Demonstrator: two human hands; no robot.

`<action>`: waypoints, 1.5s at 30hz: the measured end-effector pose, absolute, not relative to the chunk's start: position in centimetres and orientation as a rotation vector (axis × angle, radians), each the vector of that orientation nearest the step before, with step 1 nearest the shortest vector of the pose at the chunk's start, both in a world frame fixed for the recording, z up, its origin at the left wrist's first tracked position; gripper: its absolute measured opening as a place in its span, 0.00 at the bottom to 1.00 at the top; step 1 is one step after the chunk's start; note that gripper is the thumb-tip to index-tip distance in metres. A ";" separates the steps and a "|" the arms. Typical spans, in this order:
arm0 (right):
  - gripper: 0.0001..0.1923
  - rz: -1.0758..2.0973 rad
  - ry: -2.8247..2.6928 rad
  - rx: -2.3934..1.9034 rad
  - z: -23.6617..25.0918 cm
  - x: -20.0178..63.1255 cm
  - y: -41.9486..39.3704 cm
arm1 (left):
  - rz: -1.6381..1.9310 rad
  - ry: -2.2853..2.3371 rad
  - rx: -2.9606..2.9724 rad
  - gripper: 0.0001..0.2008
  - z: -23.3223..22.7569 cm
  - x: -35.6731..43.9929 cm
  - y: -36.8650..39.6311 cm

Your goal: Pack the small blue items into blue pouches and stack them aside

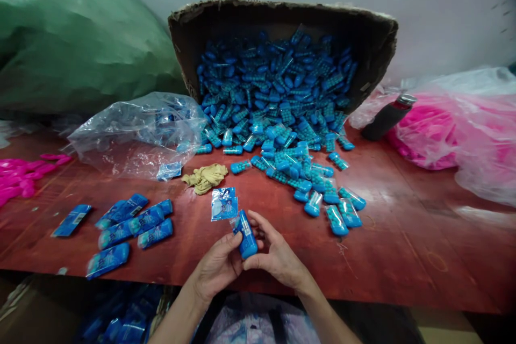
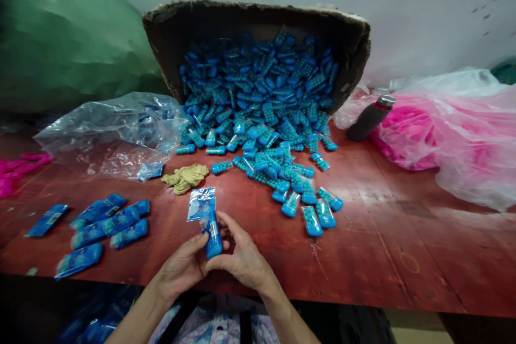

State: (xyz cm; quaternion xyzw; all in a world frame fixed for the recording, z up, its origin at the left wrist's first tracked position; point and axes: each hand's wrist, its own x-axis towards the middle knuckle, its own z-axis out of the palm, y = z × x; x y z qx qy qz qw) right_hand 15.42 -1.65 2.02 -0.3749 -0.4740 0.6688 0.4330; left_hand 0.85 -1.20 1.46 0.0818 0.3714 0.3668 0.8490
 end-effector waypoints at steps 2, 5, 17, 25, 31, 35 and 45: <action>0.43 1.714 -1.145 -0.907 1.7 15.4 -1.7 | 0.796 0.783 0.147 0.08 1.4 1.0 -1.4; 0.43 1.765 -1.074 -0.910 1.3 15.5 -1.8 | 0.835 0.801 0.127 0.08 1.6 1.6 -1.9; 0.40 1.781 -1.043 -0.885 0.8 15.5 -2.2 | 0.810 0.838 0.205 0.08 2.4 1.3 -2.0; 0.40 1.718 -1.074 -0.900 0.0 15.4 -2.4 | 0.903 0.884 0.185 0.08 2.1 2.2 -2.1; 0.40 1.754 -1.004 -0.875 0.2 15.6 -2.1 | 0.902 0.873 0.212 0.08 2.4 2.3 -2.2; 0.38 1.741 -1.052 -0.922 0.2 15.6 -2.2 | 0.915 0.867 0.199 0.08 2.6 2.4 -2.3; 0.32 1.557 -1.186 -1.051 -0.4 15.0 -2.7 | 1.009 0.914 0.107 0.09 2.0 3.5 -3.0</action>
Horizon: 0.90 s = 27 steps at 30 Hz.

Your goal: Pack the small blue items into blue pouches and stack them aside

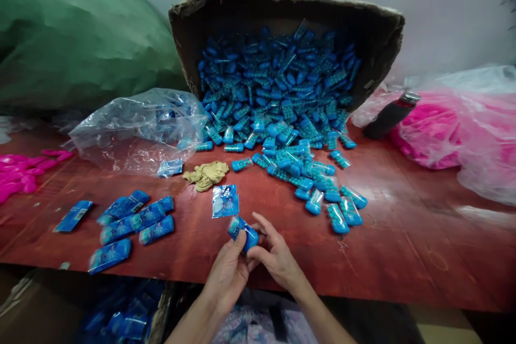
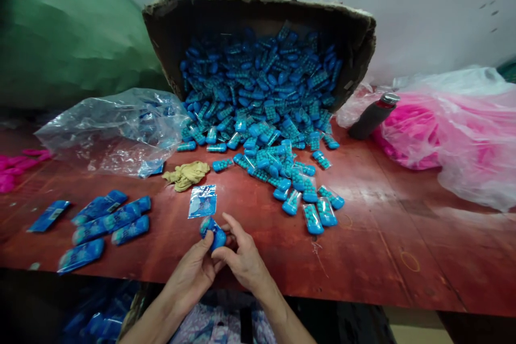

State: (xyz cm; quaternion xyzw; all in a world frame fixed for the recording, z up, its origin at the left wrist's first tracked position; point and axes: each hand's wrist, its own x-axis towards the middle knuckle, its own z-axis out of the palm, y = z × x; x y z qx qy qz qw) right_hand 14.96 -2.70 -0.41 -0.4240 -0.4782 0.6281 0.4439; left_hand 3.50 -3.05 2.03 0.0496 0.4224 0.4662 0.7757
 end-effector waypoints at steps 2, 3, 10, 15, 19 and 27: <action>0.32 1.598 -1.114 -1.054 -0.5 15.1 -2.5 | 0.988 0.886 0.095 0.08 2.3 3.4 -2.9; 0.32 1.624 -1.094 -1.053 -0.5 15.2 -2.4 | 0.975 0.869 0.090 0.08 2.5 3.3 -2.9; 0.29 1.660 -1.071 -1.085 0.0 14.8 -2.4 | 0.989 0.854 0.078 0.07 2.1 3.4 -3.3; 0.29 1.700 -1.085 -1.051 -0.3 14.0 -2.7 | 0.986 0.912 0.146 0.08 2.2 2.9 -3.4; 0.29 1.696 -1.300 -1.053 0.0 14.2 -1.7 | 1.218 1.132 0.256 0.05 3.8 -1.5 -1.2; 0.20 0.812 -2.001 -1.324 2.1 11.5 4.6 | 1.627 1.535 0.293 0.07 6.5 -11.3 0.7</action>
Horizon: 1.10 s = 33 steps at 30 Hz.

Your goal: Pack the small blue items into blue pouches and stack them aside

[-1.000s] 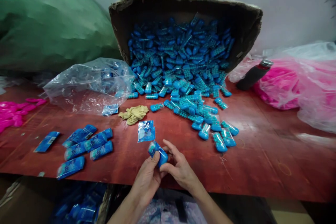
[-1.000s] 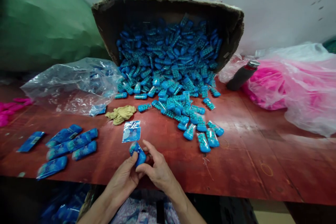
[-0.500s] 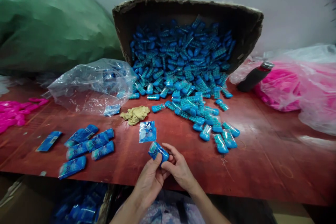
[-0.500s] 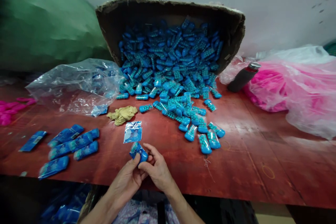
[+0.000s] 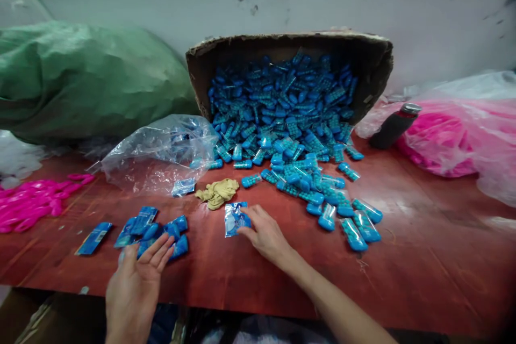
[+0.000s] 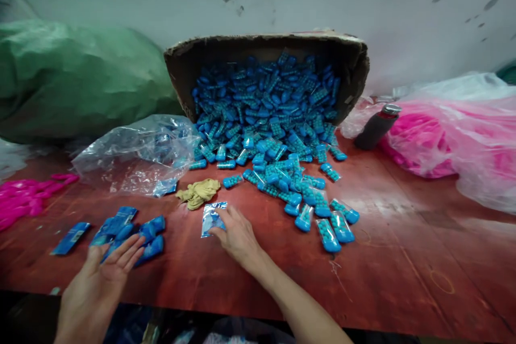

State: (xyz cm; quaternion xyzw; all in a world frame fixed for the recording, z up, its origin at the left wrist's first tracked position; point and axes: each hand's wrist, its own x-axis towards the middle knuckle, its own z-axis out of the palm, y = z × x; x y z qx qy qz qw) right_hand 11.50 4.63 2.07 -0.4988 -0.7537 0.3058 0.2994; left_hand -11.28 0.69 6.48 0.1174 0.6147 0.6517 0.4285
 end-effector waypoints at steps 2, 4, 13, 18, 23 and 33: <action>0.25 0.647 -2.098 -1.454 2.1 9.7 7.1 | 1.622 1.546 0.341 0.04 6.1 -10.7 0.2; 0.29 0.531 -2.177 -1.589 1.8 7.7 9.7 | 1.563 1.510 0.395 0.07 5.4 -9.1 -0.3; 0.15 0.549 -2.305 -1.557 0.6 6.9 12.8 | 1.304 1.716 0.793 0.15 1.2 -5.0 -0.3; 0.13 0.467 -2.368 -1.549 0.0 10.6 7.6 | 1.219 1.812 1.358 0.18 -0.6 -4.6 1.1; 0.09 0.381 -2.331 -1.597 -1.6 11.1 5.5 | 1.083 1.823 1.437 0.17 -1.8 -3.0 2.0; 0.11 0.435 -2.140 -1.453 0.4 11.3 3.4 | 1.306 1.581 0.817 0.18 0.8 -2.1 1.5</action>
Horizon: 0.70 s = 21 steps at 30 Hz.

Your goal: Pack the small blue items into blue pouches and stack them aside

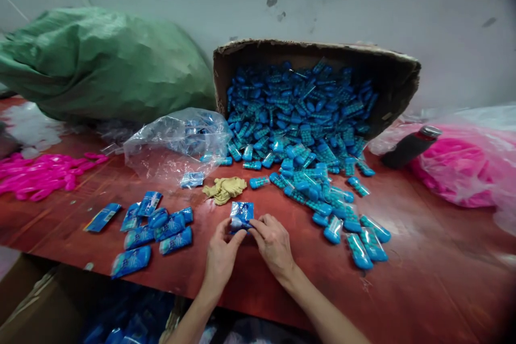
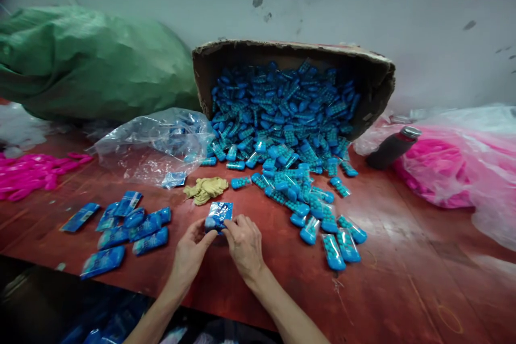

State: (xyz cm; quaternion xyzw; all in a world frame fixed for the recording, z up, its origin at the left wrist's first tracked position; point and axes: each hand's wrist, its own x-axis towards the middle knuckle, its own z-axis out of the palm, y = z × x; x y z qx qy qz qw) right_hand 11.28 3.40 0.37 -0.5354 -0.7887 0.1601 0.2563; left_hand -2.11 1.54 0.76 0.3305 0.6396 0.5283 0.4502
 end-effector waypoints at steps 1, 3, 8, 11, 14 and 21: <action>0.11 0.469 -2.116 -1.428 0.5 11.2 3.2 | 1.261 1.556 0.828 0.13 0.7 -2.0 1.7; 0.14 0.568 -2.021 -1.392 0.6 11.0 3.2 | 1.177 1.544 0.835 0.08 0.5 -1.9 2.1; 0.11 1.027 -1.687 -1.311 0.7 10.9 4.8 | 1.097 1.526 0.747 0.11 0.2 -2.0 2.2; 0.10 1.087 -1.619 -1.332 0.4 10.7 5.4 | 1.080 1.491 0.701 0.13 0.0 -2.2 2.0; 0.13 1.040 -1.563 -1.402 -0.2 10.0 5.5 | 1.051 1.362 0.583 0.14 -0.3 -2.6 1.8; 0.17 0.989 -1.609 -1.506 -1.0 9.1 6.1 | 1.069 1.347 0.401 0.18 -0.4 -4.3 1.3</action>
